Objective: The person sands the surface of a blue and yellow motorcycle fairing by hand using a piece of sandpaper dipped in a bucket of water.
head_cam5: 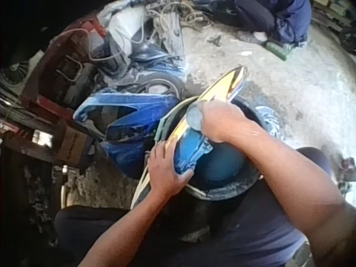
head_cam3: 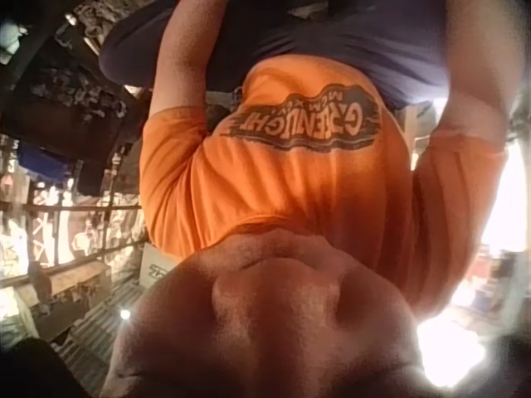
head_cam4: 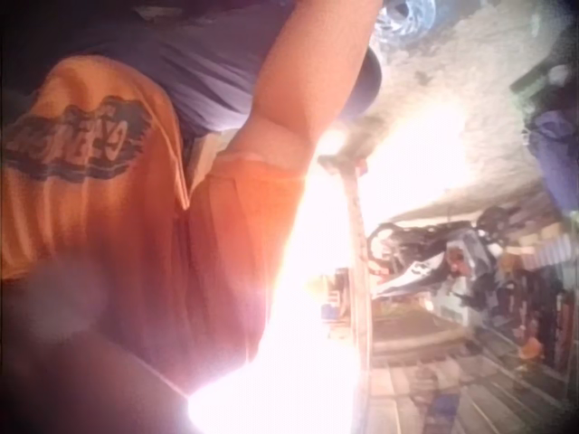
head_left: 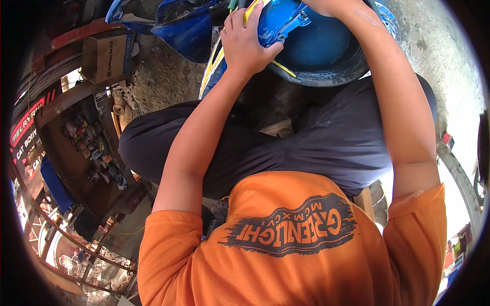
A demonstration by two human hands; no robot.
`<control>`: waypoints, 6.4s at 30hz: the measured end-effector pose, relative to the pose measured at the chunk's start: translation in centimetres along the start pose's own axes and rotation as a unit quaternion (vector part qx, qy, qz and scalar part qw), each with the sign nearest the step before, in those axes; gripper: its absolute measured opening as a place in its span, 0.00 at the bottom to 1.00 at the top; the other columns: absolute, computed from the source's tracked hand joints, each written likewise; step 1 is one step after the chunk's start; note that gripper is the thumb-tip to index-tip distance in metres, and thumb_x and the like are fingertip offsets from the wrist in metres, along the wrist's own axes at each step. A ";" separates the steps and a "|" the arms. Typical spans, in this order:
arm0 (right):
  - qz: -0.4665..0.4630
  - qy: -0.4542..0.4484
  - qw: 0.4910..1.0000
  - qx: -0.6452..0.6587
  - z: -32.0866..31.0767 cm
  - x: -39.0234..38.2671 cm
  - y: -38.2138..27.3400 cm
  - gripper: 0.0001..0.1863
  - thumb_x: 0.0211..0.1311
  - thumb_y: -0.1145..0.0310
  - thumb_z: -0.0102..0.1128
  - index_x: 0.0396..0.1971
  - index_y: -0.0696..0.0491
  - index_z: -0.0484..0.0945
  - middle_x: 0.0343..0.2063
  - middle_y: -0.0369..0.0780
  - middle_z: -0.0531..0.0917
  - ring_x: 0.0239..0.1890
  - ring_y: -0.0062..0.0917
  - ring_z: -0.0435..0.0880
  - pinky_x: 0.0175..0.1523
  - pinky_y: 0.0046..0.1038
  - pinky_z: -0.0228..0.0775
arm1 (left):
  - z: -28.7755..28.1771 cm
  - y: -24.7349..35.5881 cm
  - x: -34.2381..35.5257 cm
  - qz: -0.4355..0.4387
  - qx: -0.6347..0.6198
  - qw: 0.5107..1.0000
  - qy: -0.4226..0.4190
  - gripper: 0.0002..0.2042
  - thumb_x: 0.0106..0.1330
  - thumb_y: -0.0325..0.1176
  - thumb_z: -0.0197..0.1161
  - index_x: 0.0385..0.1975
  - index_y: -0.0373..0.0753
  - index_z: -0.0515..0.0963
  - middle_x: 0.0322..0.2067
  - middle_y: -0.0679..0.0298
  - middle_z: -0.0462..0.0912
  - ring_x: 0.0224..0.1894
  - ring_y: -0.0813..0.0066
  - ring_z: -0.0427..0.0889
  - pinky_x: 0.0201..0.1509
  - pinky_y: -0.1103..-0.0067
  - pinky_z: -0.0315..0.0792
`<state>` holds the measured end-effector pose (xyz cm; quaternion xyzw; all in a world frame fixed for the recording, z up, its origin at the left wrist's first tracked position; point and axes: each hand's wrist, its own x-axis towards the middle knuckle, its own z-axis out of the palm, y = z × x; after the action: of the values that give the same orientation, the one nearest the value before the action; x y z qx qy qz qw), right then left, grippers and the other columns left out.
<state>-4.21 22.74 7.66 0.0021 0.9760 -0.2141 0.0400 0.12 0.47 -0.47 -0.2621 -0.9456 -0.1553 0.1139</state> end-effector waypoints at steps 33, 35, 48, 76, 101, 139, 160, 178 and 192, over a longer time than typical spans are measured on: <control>-0.002 -0.019 1.000 -0.017 0.4 -0.6 -0.9 0.15 0.64 0.65 0.54 0.42 0.58 0.83 0.38 0.55 0.87 0.44 0.50 0.88 0.49 0.48 0.80 | 0.2 -0.1 -0.1 0.003 -0.002 1.000 0.006 0.48 0.43 0.52 0.76 0.70 0.47 0.69 0.59 0.51 0.73 0.62 0.47 0.72 0.63 0.54 0.68; -0.003 -0.015 1.000 -0.013 0.5 -0.5 -0.8 0.14 0.63 0.65 0.55 0.40 0.59 0.83 0.37 0.56 0.87 0.43 0.51 0.88 0.48 0.48 0.80 | 0.1 -0.1 0.0 0.006 0.001 1.000 0.007 0.48 0.43 0.52 0.76 0.70 0.47 0.69 0.59 0.51 0.73 0.62 0.47 0.72 0.64 0.55 0.68; -0.049 -0.028 0.998 -0.020 1.5 -0.7 -0.7 0.13 0.59 0.70 0.55 0.36 0.63 0.84 0.35 0.57 0.87 0.41 0.51 0.88 0.47 0.47 0.80 | 0.2 -0.2 -0.1 0.004 0.001 1.000 0.004 0.47 0.44 0.51 0.75 0.70 0.46 0.69 0.59 0.51 0.73 0.62 0.48 0.71 0.63 0.55 0.68; -0.147 -0.002 0.989 -0.019 2.3 -1.4 -0.5 0.16 0.65 0.66 0.54 0.45 0.61 0.80 0.39 0.57 0.86 0.43 0.52 0.86 0.50 0.47 0.78 | -1.9 1.2 0.6 -0.021 -0.029 0.999 -0.033 0.48 0.41 0.41 0.79 0.69 0.42 0.66 0.59 0.48 0.71 0.62 0.43 0.70 0.65 0.55 0.66; -0.160 -0.032 0.986 -0.043 2.0 -1.6 -0.6 0.19 0.67 0.65 0.55 0.49 0.64 0.74 0.40 0.57 0.85 0.45 0.52 0.85 0.51 0.48 0.78 | -1.8 1.1 0.8 -0.013 -0.034 0.999 -0.024 0.47 0.41 0.41 0.78 0.68 0.42 0.67 0.58 0.48 0.72 0.61 0.43 0.71 0.65 0.56 0.66; -0.173 -0.024 0.984 -0.043 2.1 -1.7 -0.7 0.23 0.65 0.65 0.58 0.53 0.66 0.73 0.40 0.58 0.85 0.46 0.52 0.86 0.52 0.47 0.78 | -2.0 1.4 0.8 -0.012 -0.054 0.998 -0.018 0.47 0.41 0.40 0.77 0.68 0.42 0.67 0.55 0.49 0.73 0.59 0.44 0.72 0.62 0.56 0.67; -0.147 -0.037 0.988 -0.036 1.8 -1.9 -1.0 0.18 0.64 0.64 0.61 0.48 0.60 0.79 0.39 0.56 0.86 0.46 0.50 0.86 0.52 0.46 0.78 | -1.7 1.2 0.8 -0.004 -0.041 0.999 -0.013 0.48 0.41 0.40 0.77 0.69 0.42 0.66 0.55 0.49 0.73 0.59 0.44 0.72 0.62 0.56 0.67; 0.009 0.040 0.999 -0.029 0.3 0.2 -0.2 0.10 0.58 0.69 0.59 0.34 0.55 0.88 0.34 0.55 0.87 0.41 0.49 0.89 0.45 0.46 0.82 | -1.9 1.4 0.9 -0.012 -0.039 0.999 -0.021 0.49 0.40 0.41 0.80 0.70 0.42 0.66 0.58 0.49 0.72 0.61 0.44 0.71 0.64 0.56 0.67; -0.091 0.006 0.993 -0.080 2.4 -0.4 -0.7 0.11 0.58 0.69 0.59 0.36 0.55 0.87 0.34 0.53 0.88 0.40 0.48 0.89 0.45 0.46 0.81 | -2.2 1.0 0.6 -0.034 -0.025 0.998 -0.046 0.49 0.41 0.42 0.79 0.70 0.42 0.66 0.59 0.49 0.72 0.62 0.44 0.70 0.64 0.55 0.67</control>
<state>-3.59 21.14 5.86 -0.0882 0.9864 -0.1378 0.0147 0.46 0.80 2.00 -0.2392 -0.9542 -0.1702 0.0584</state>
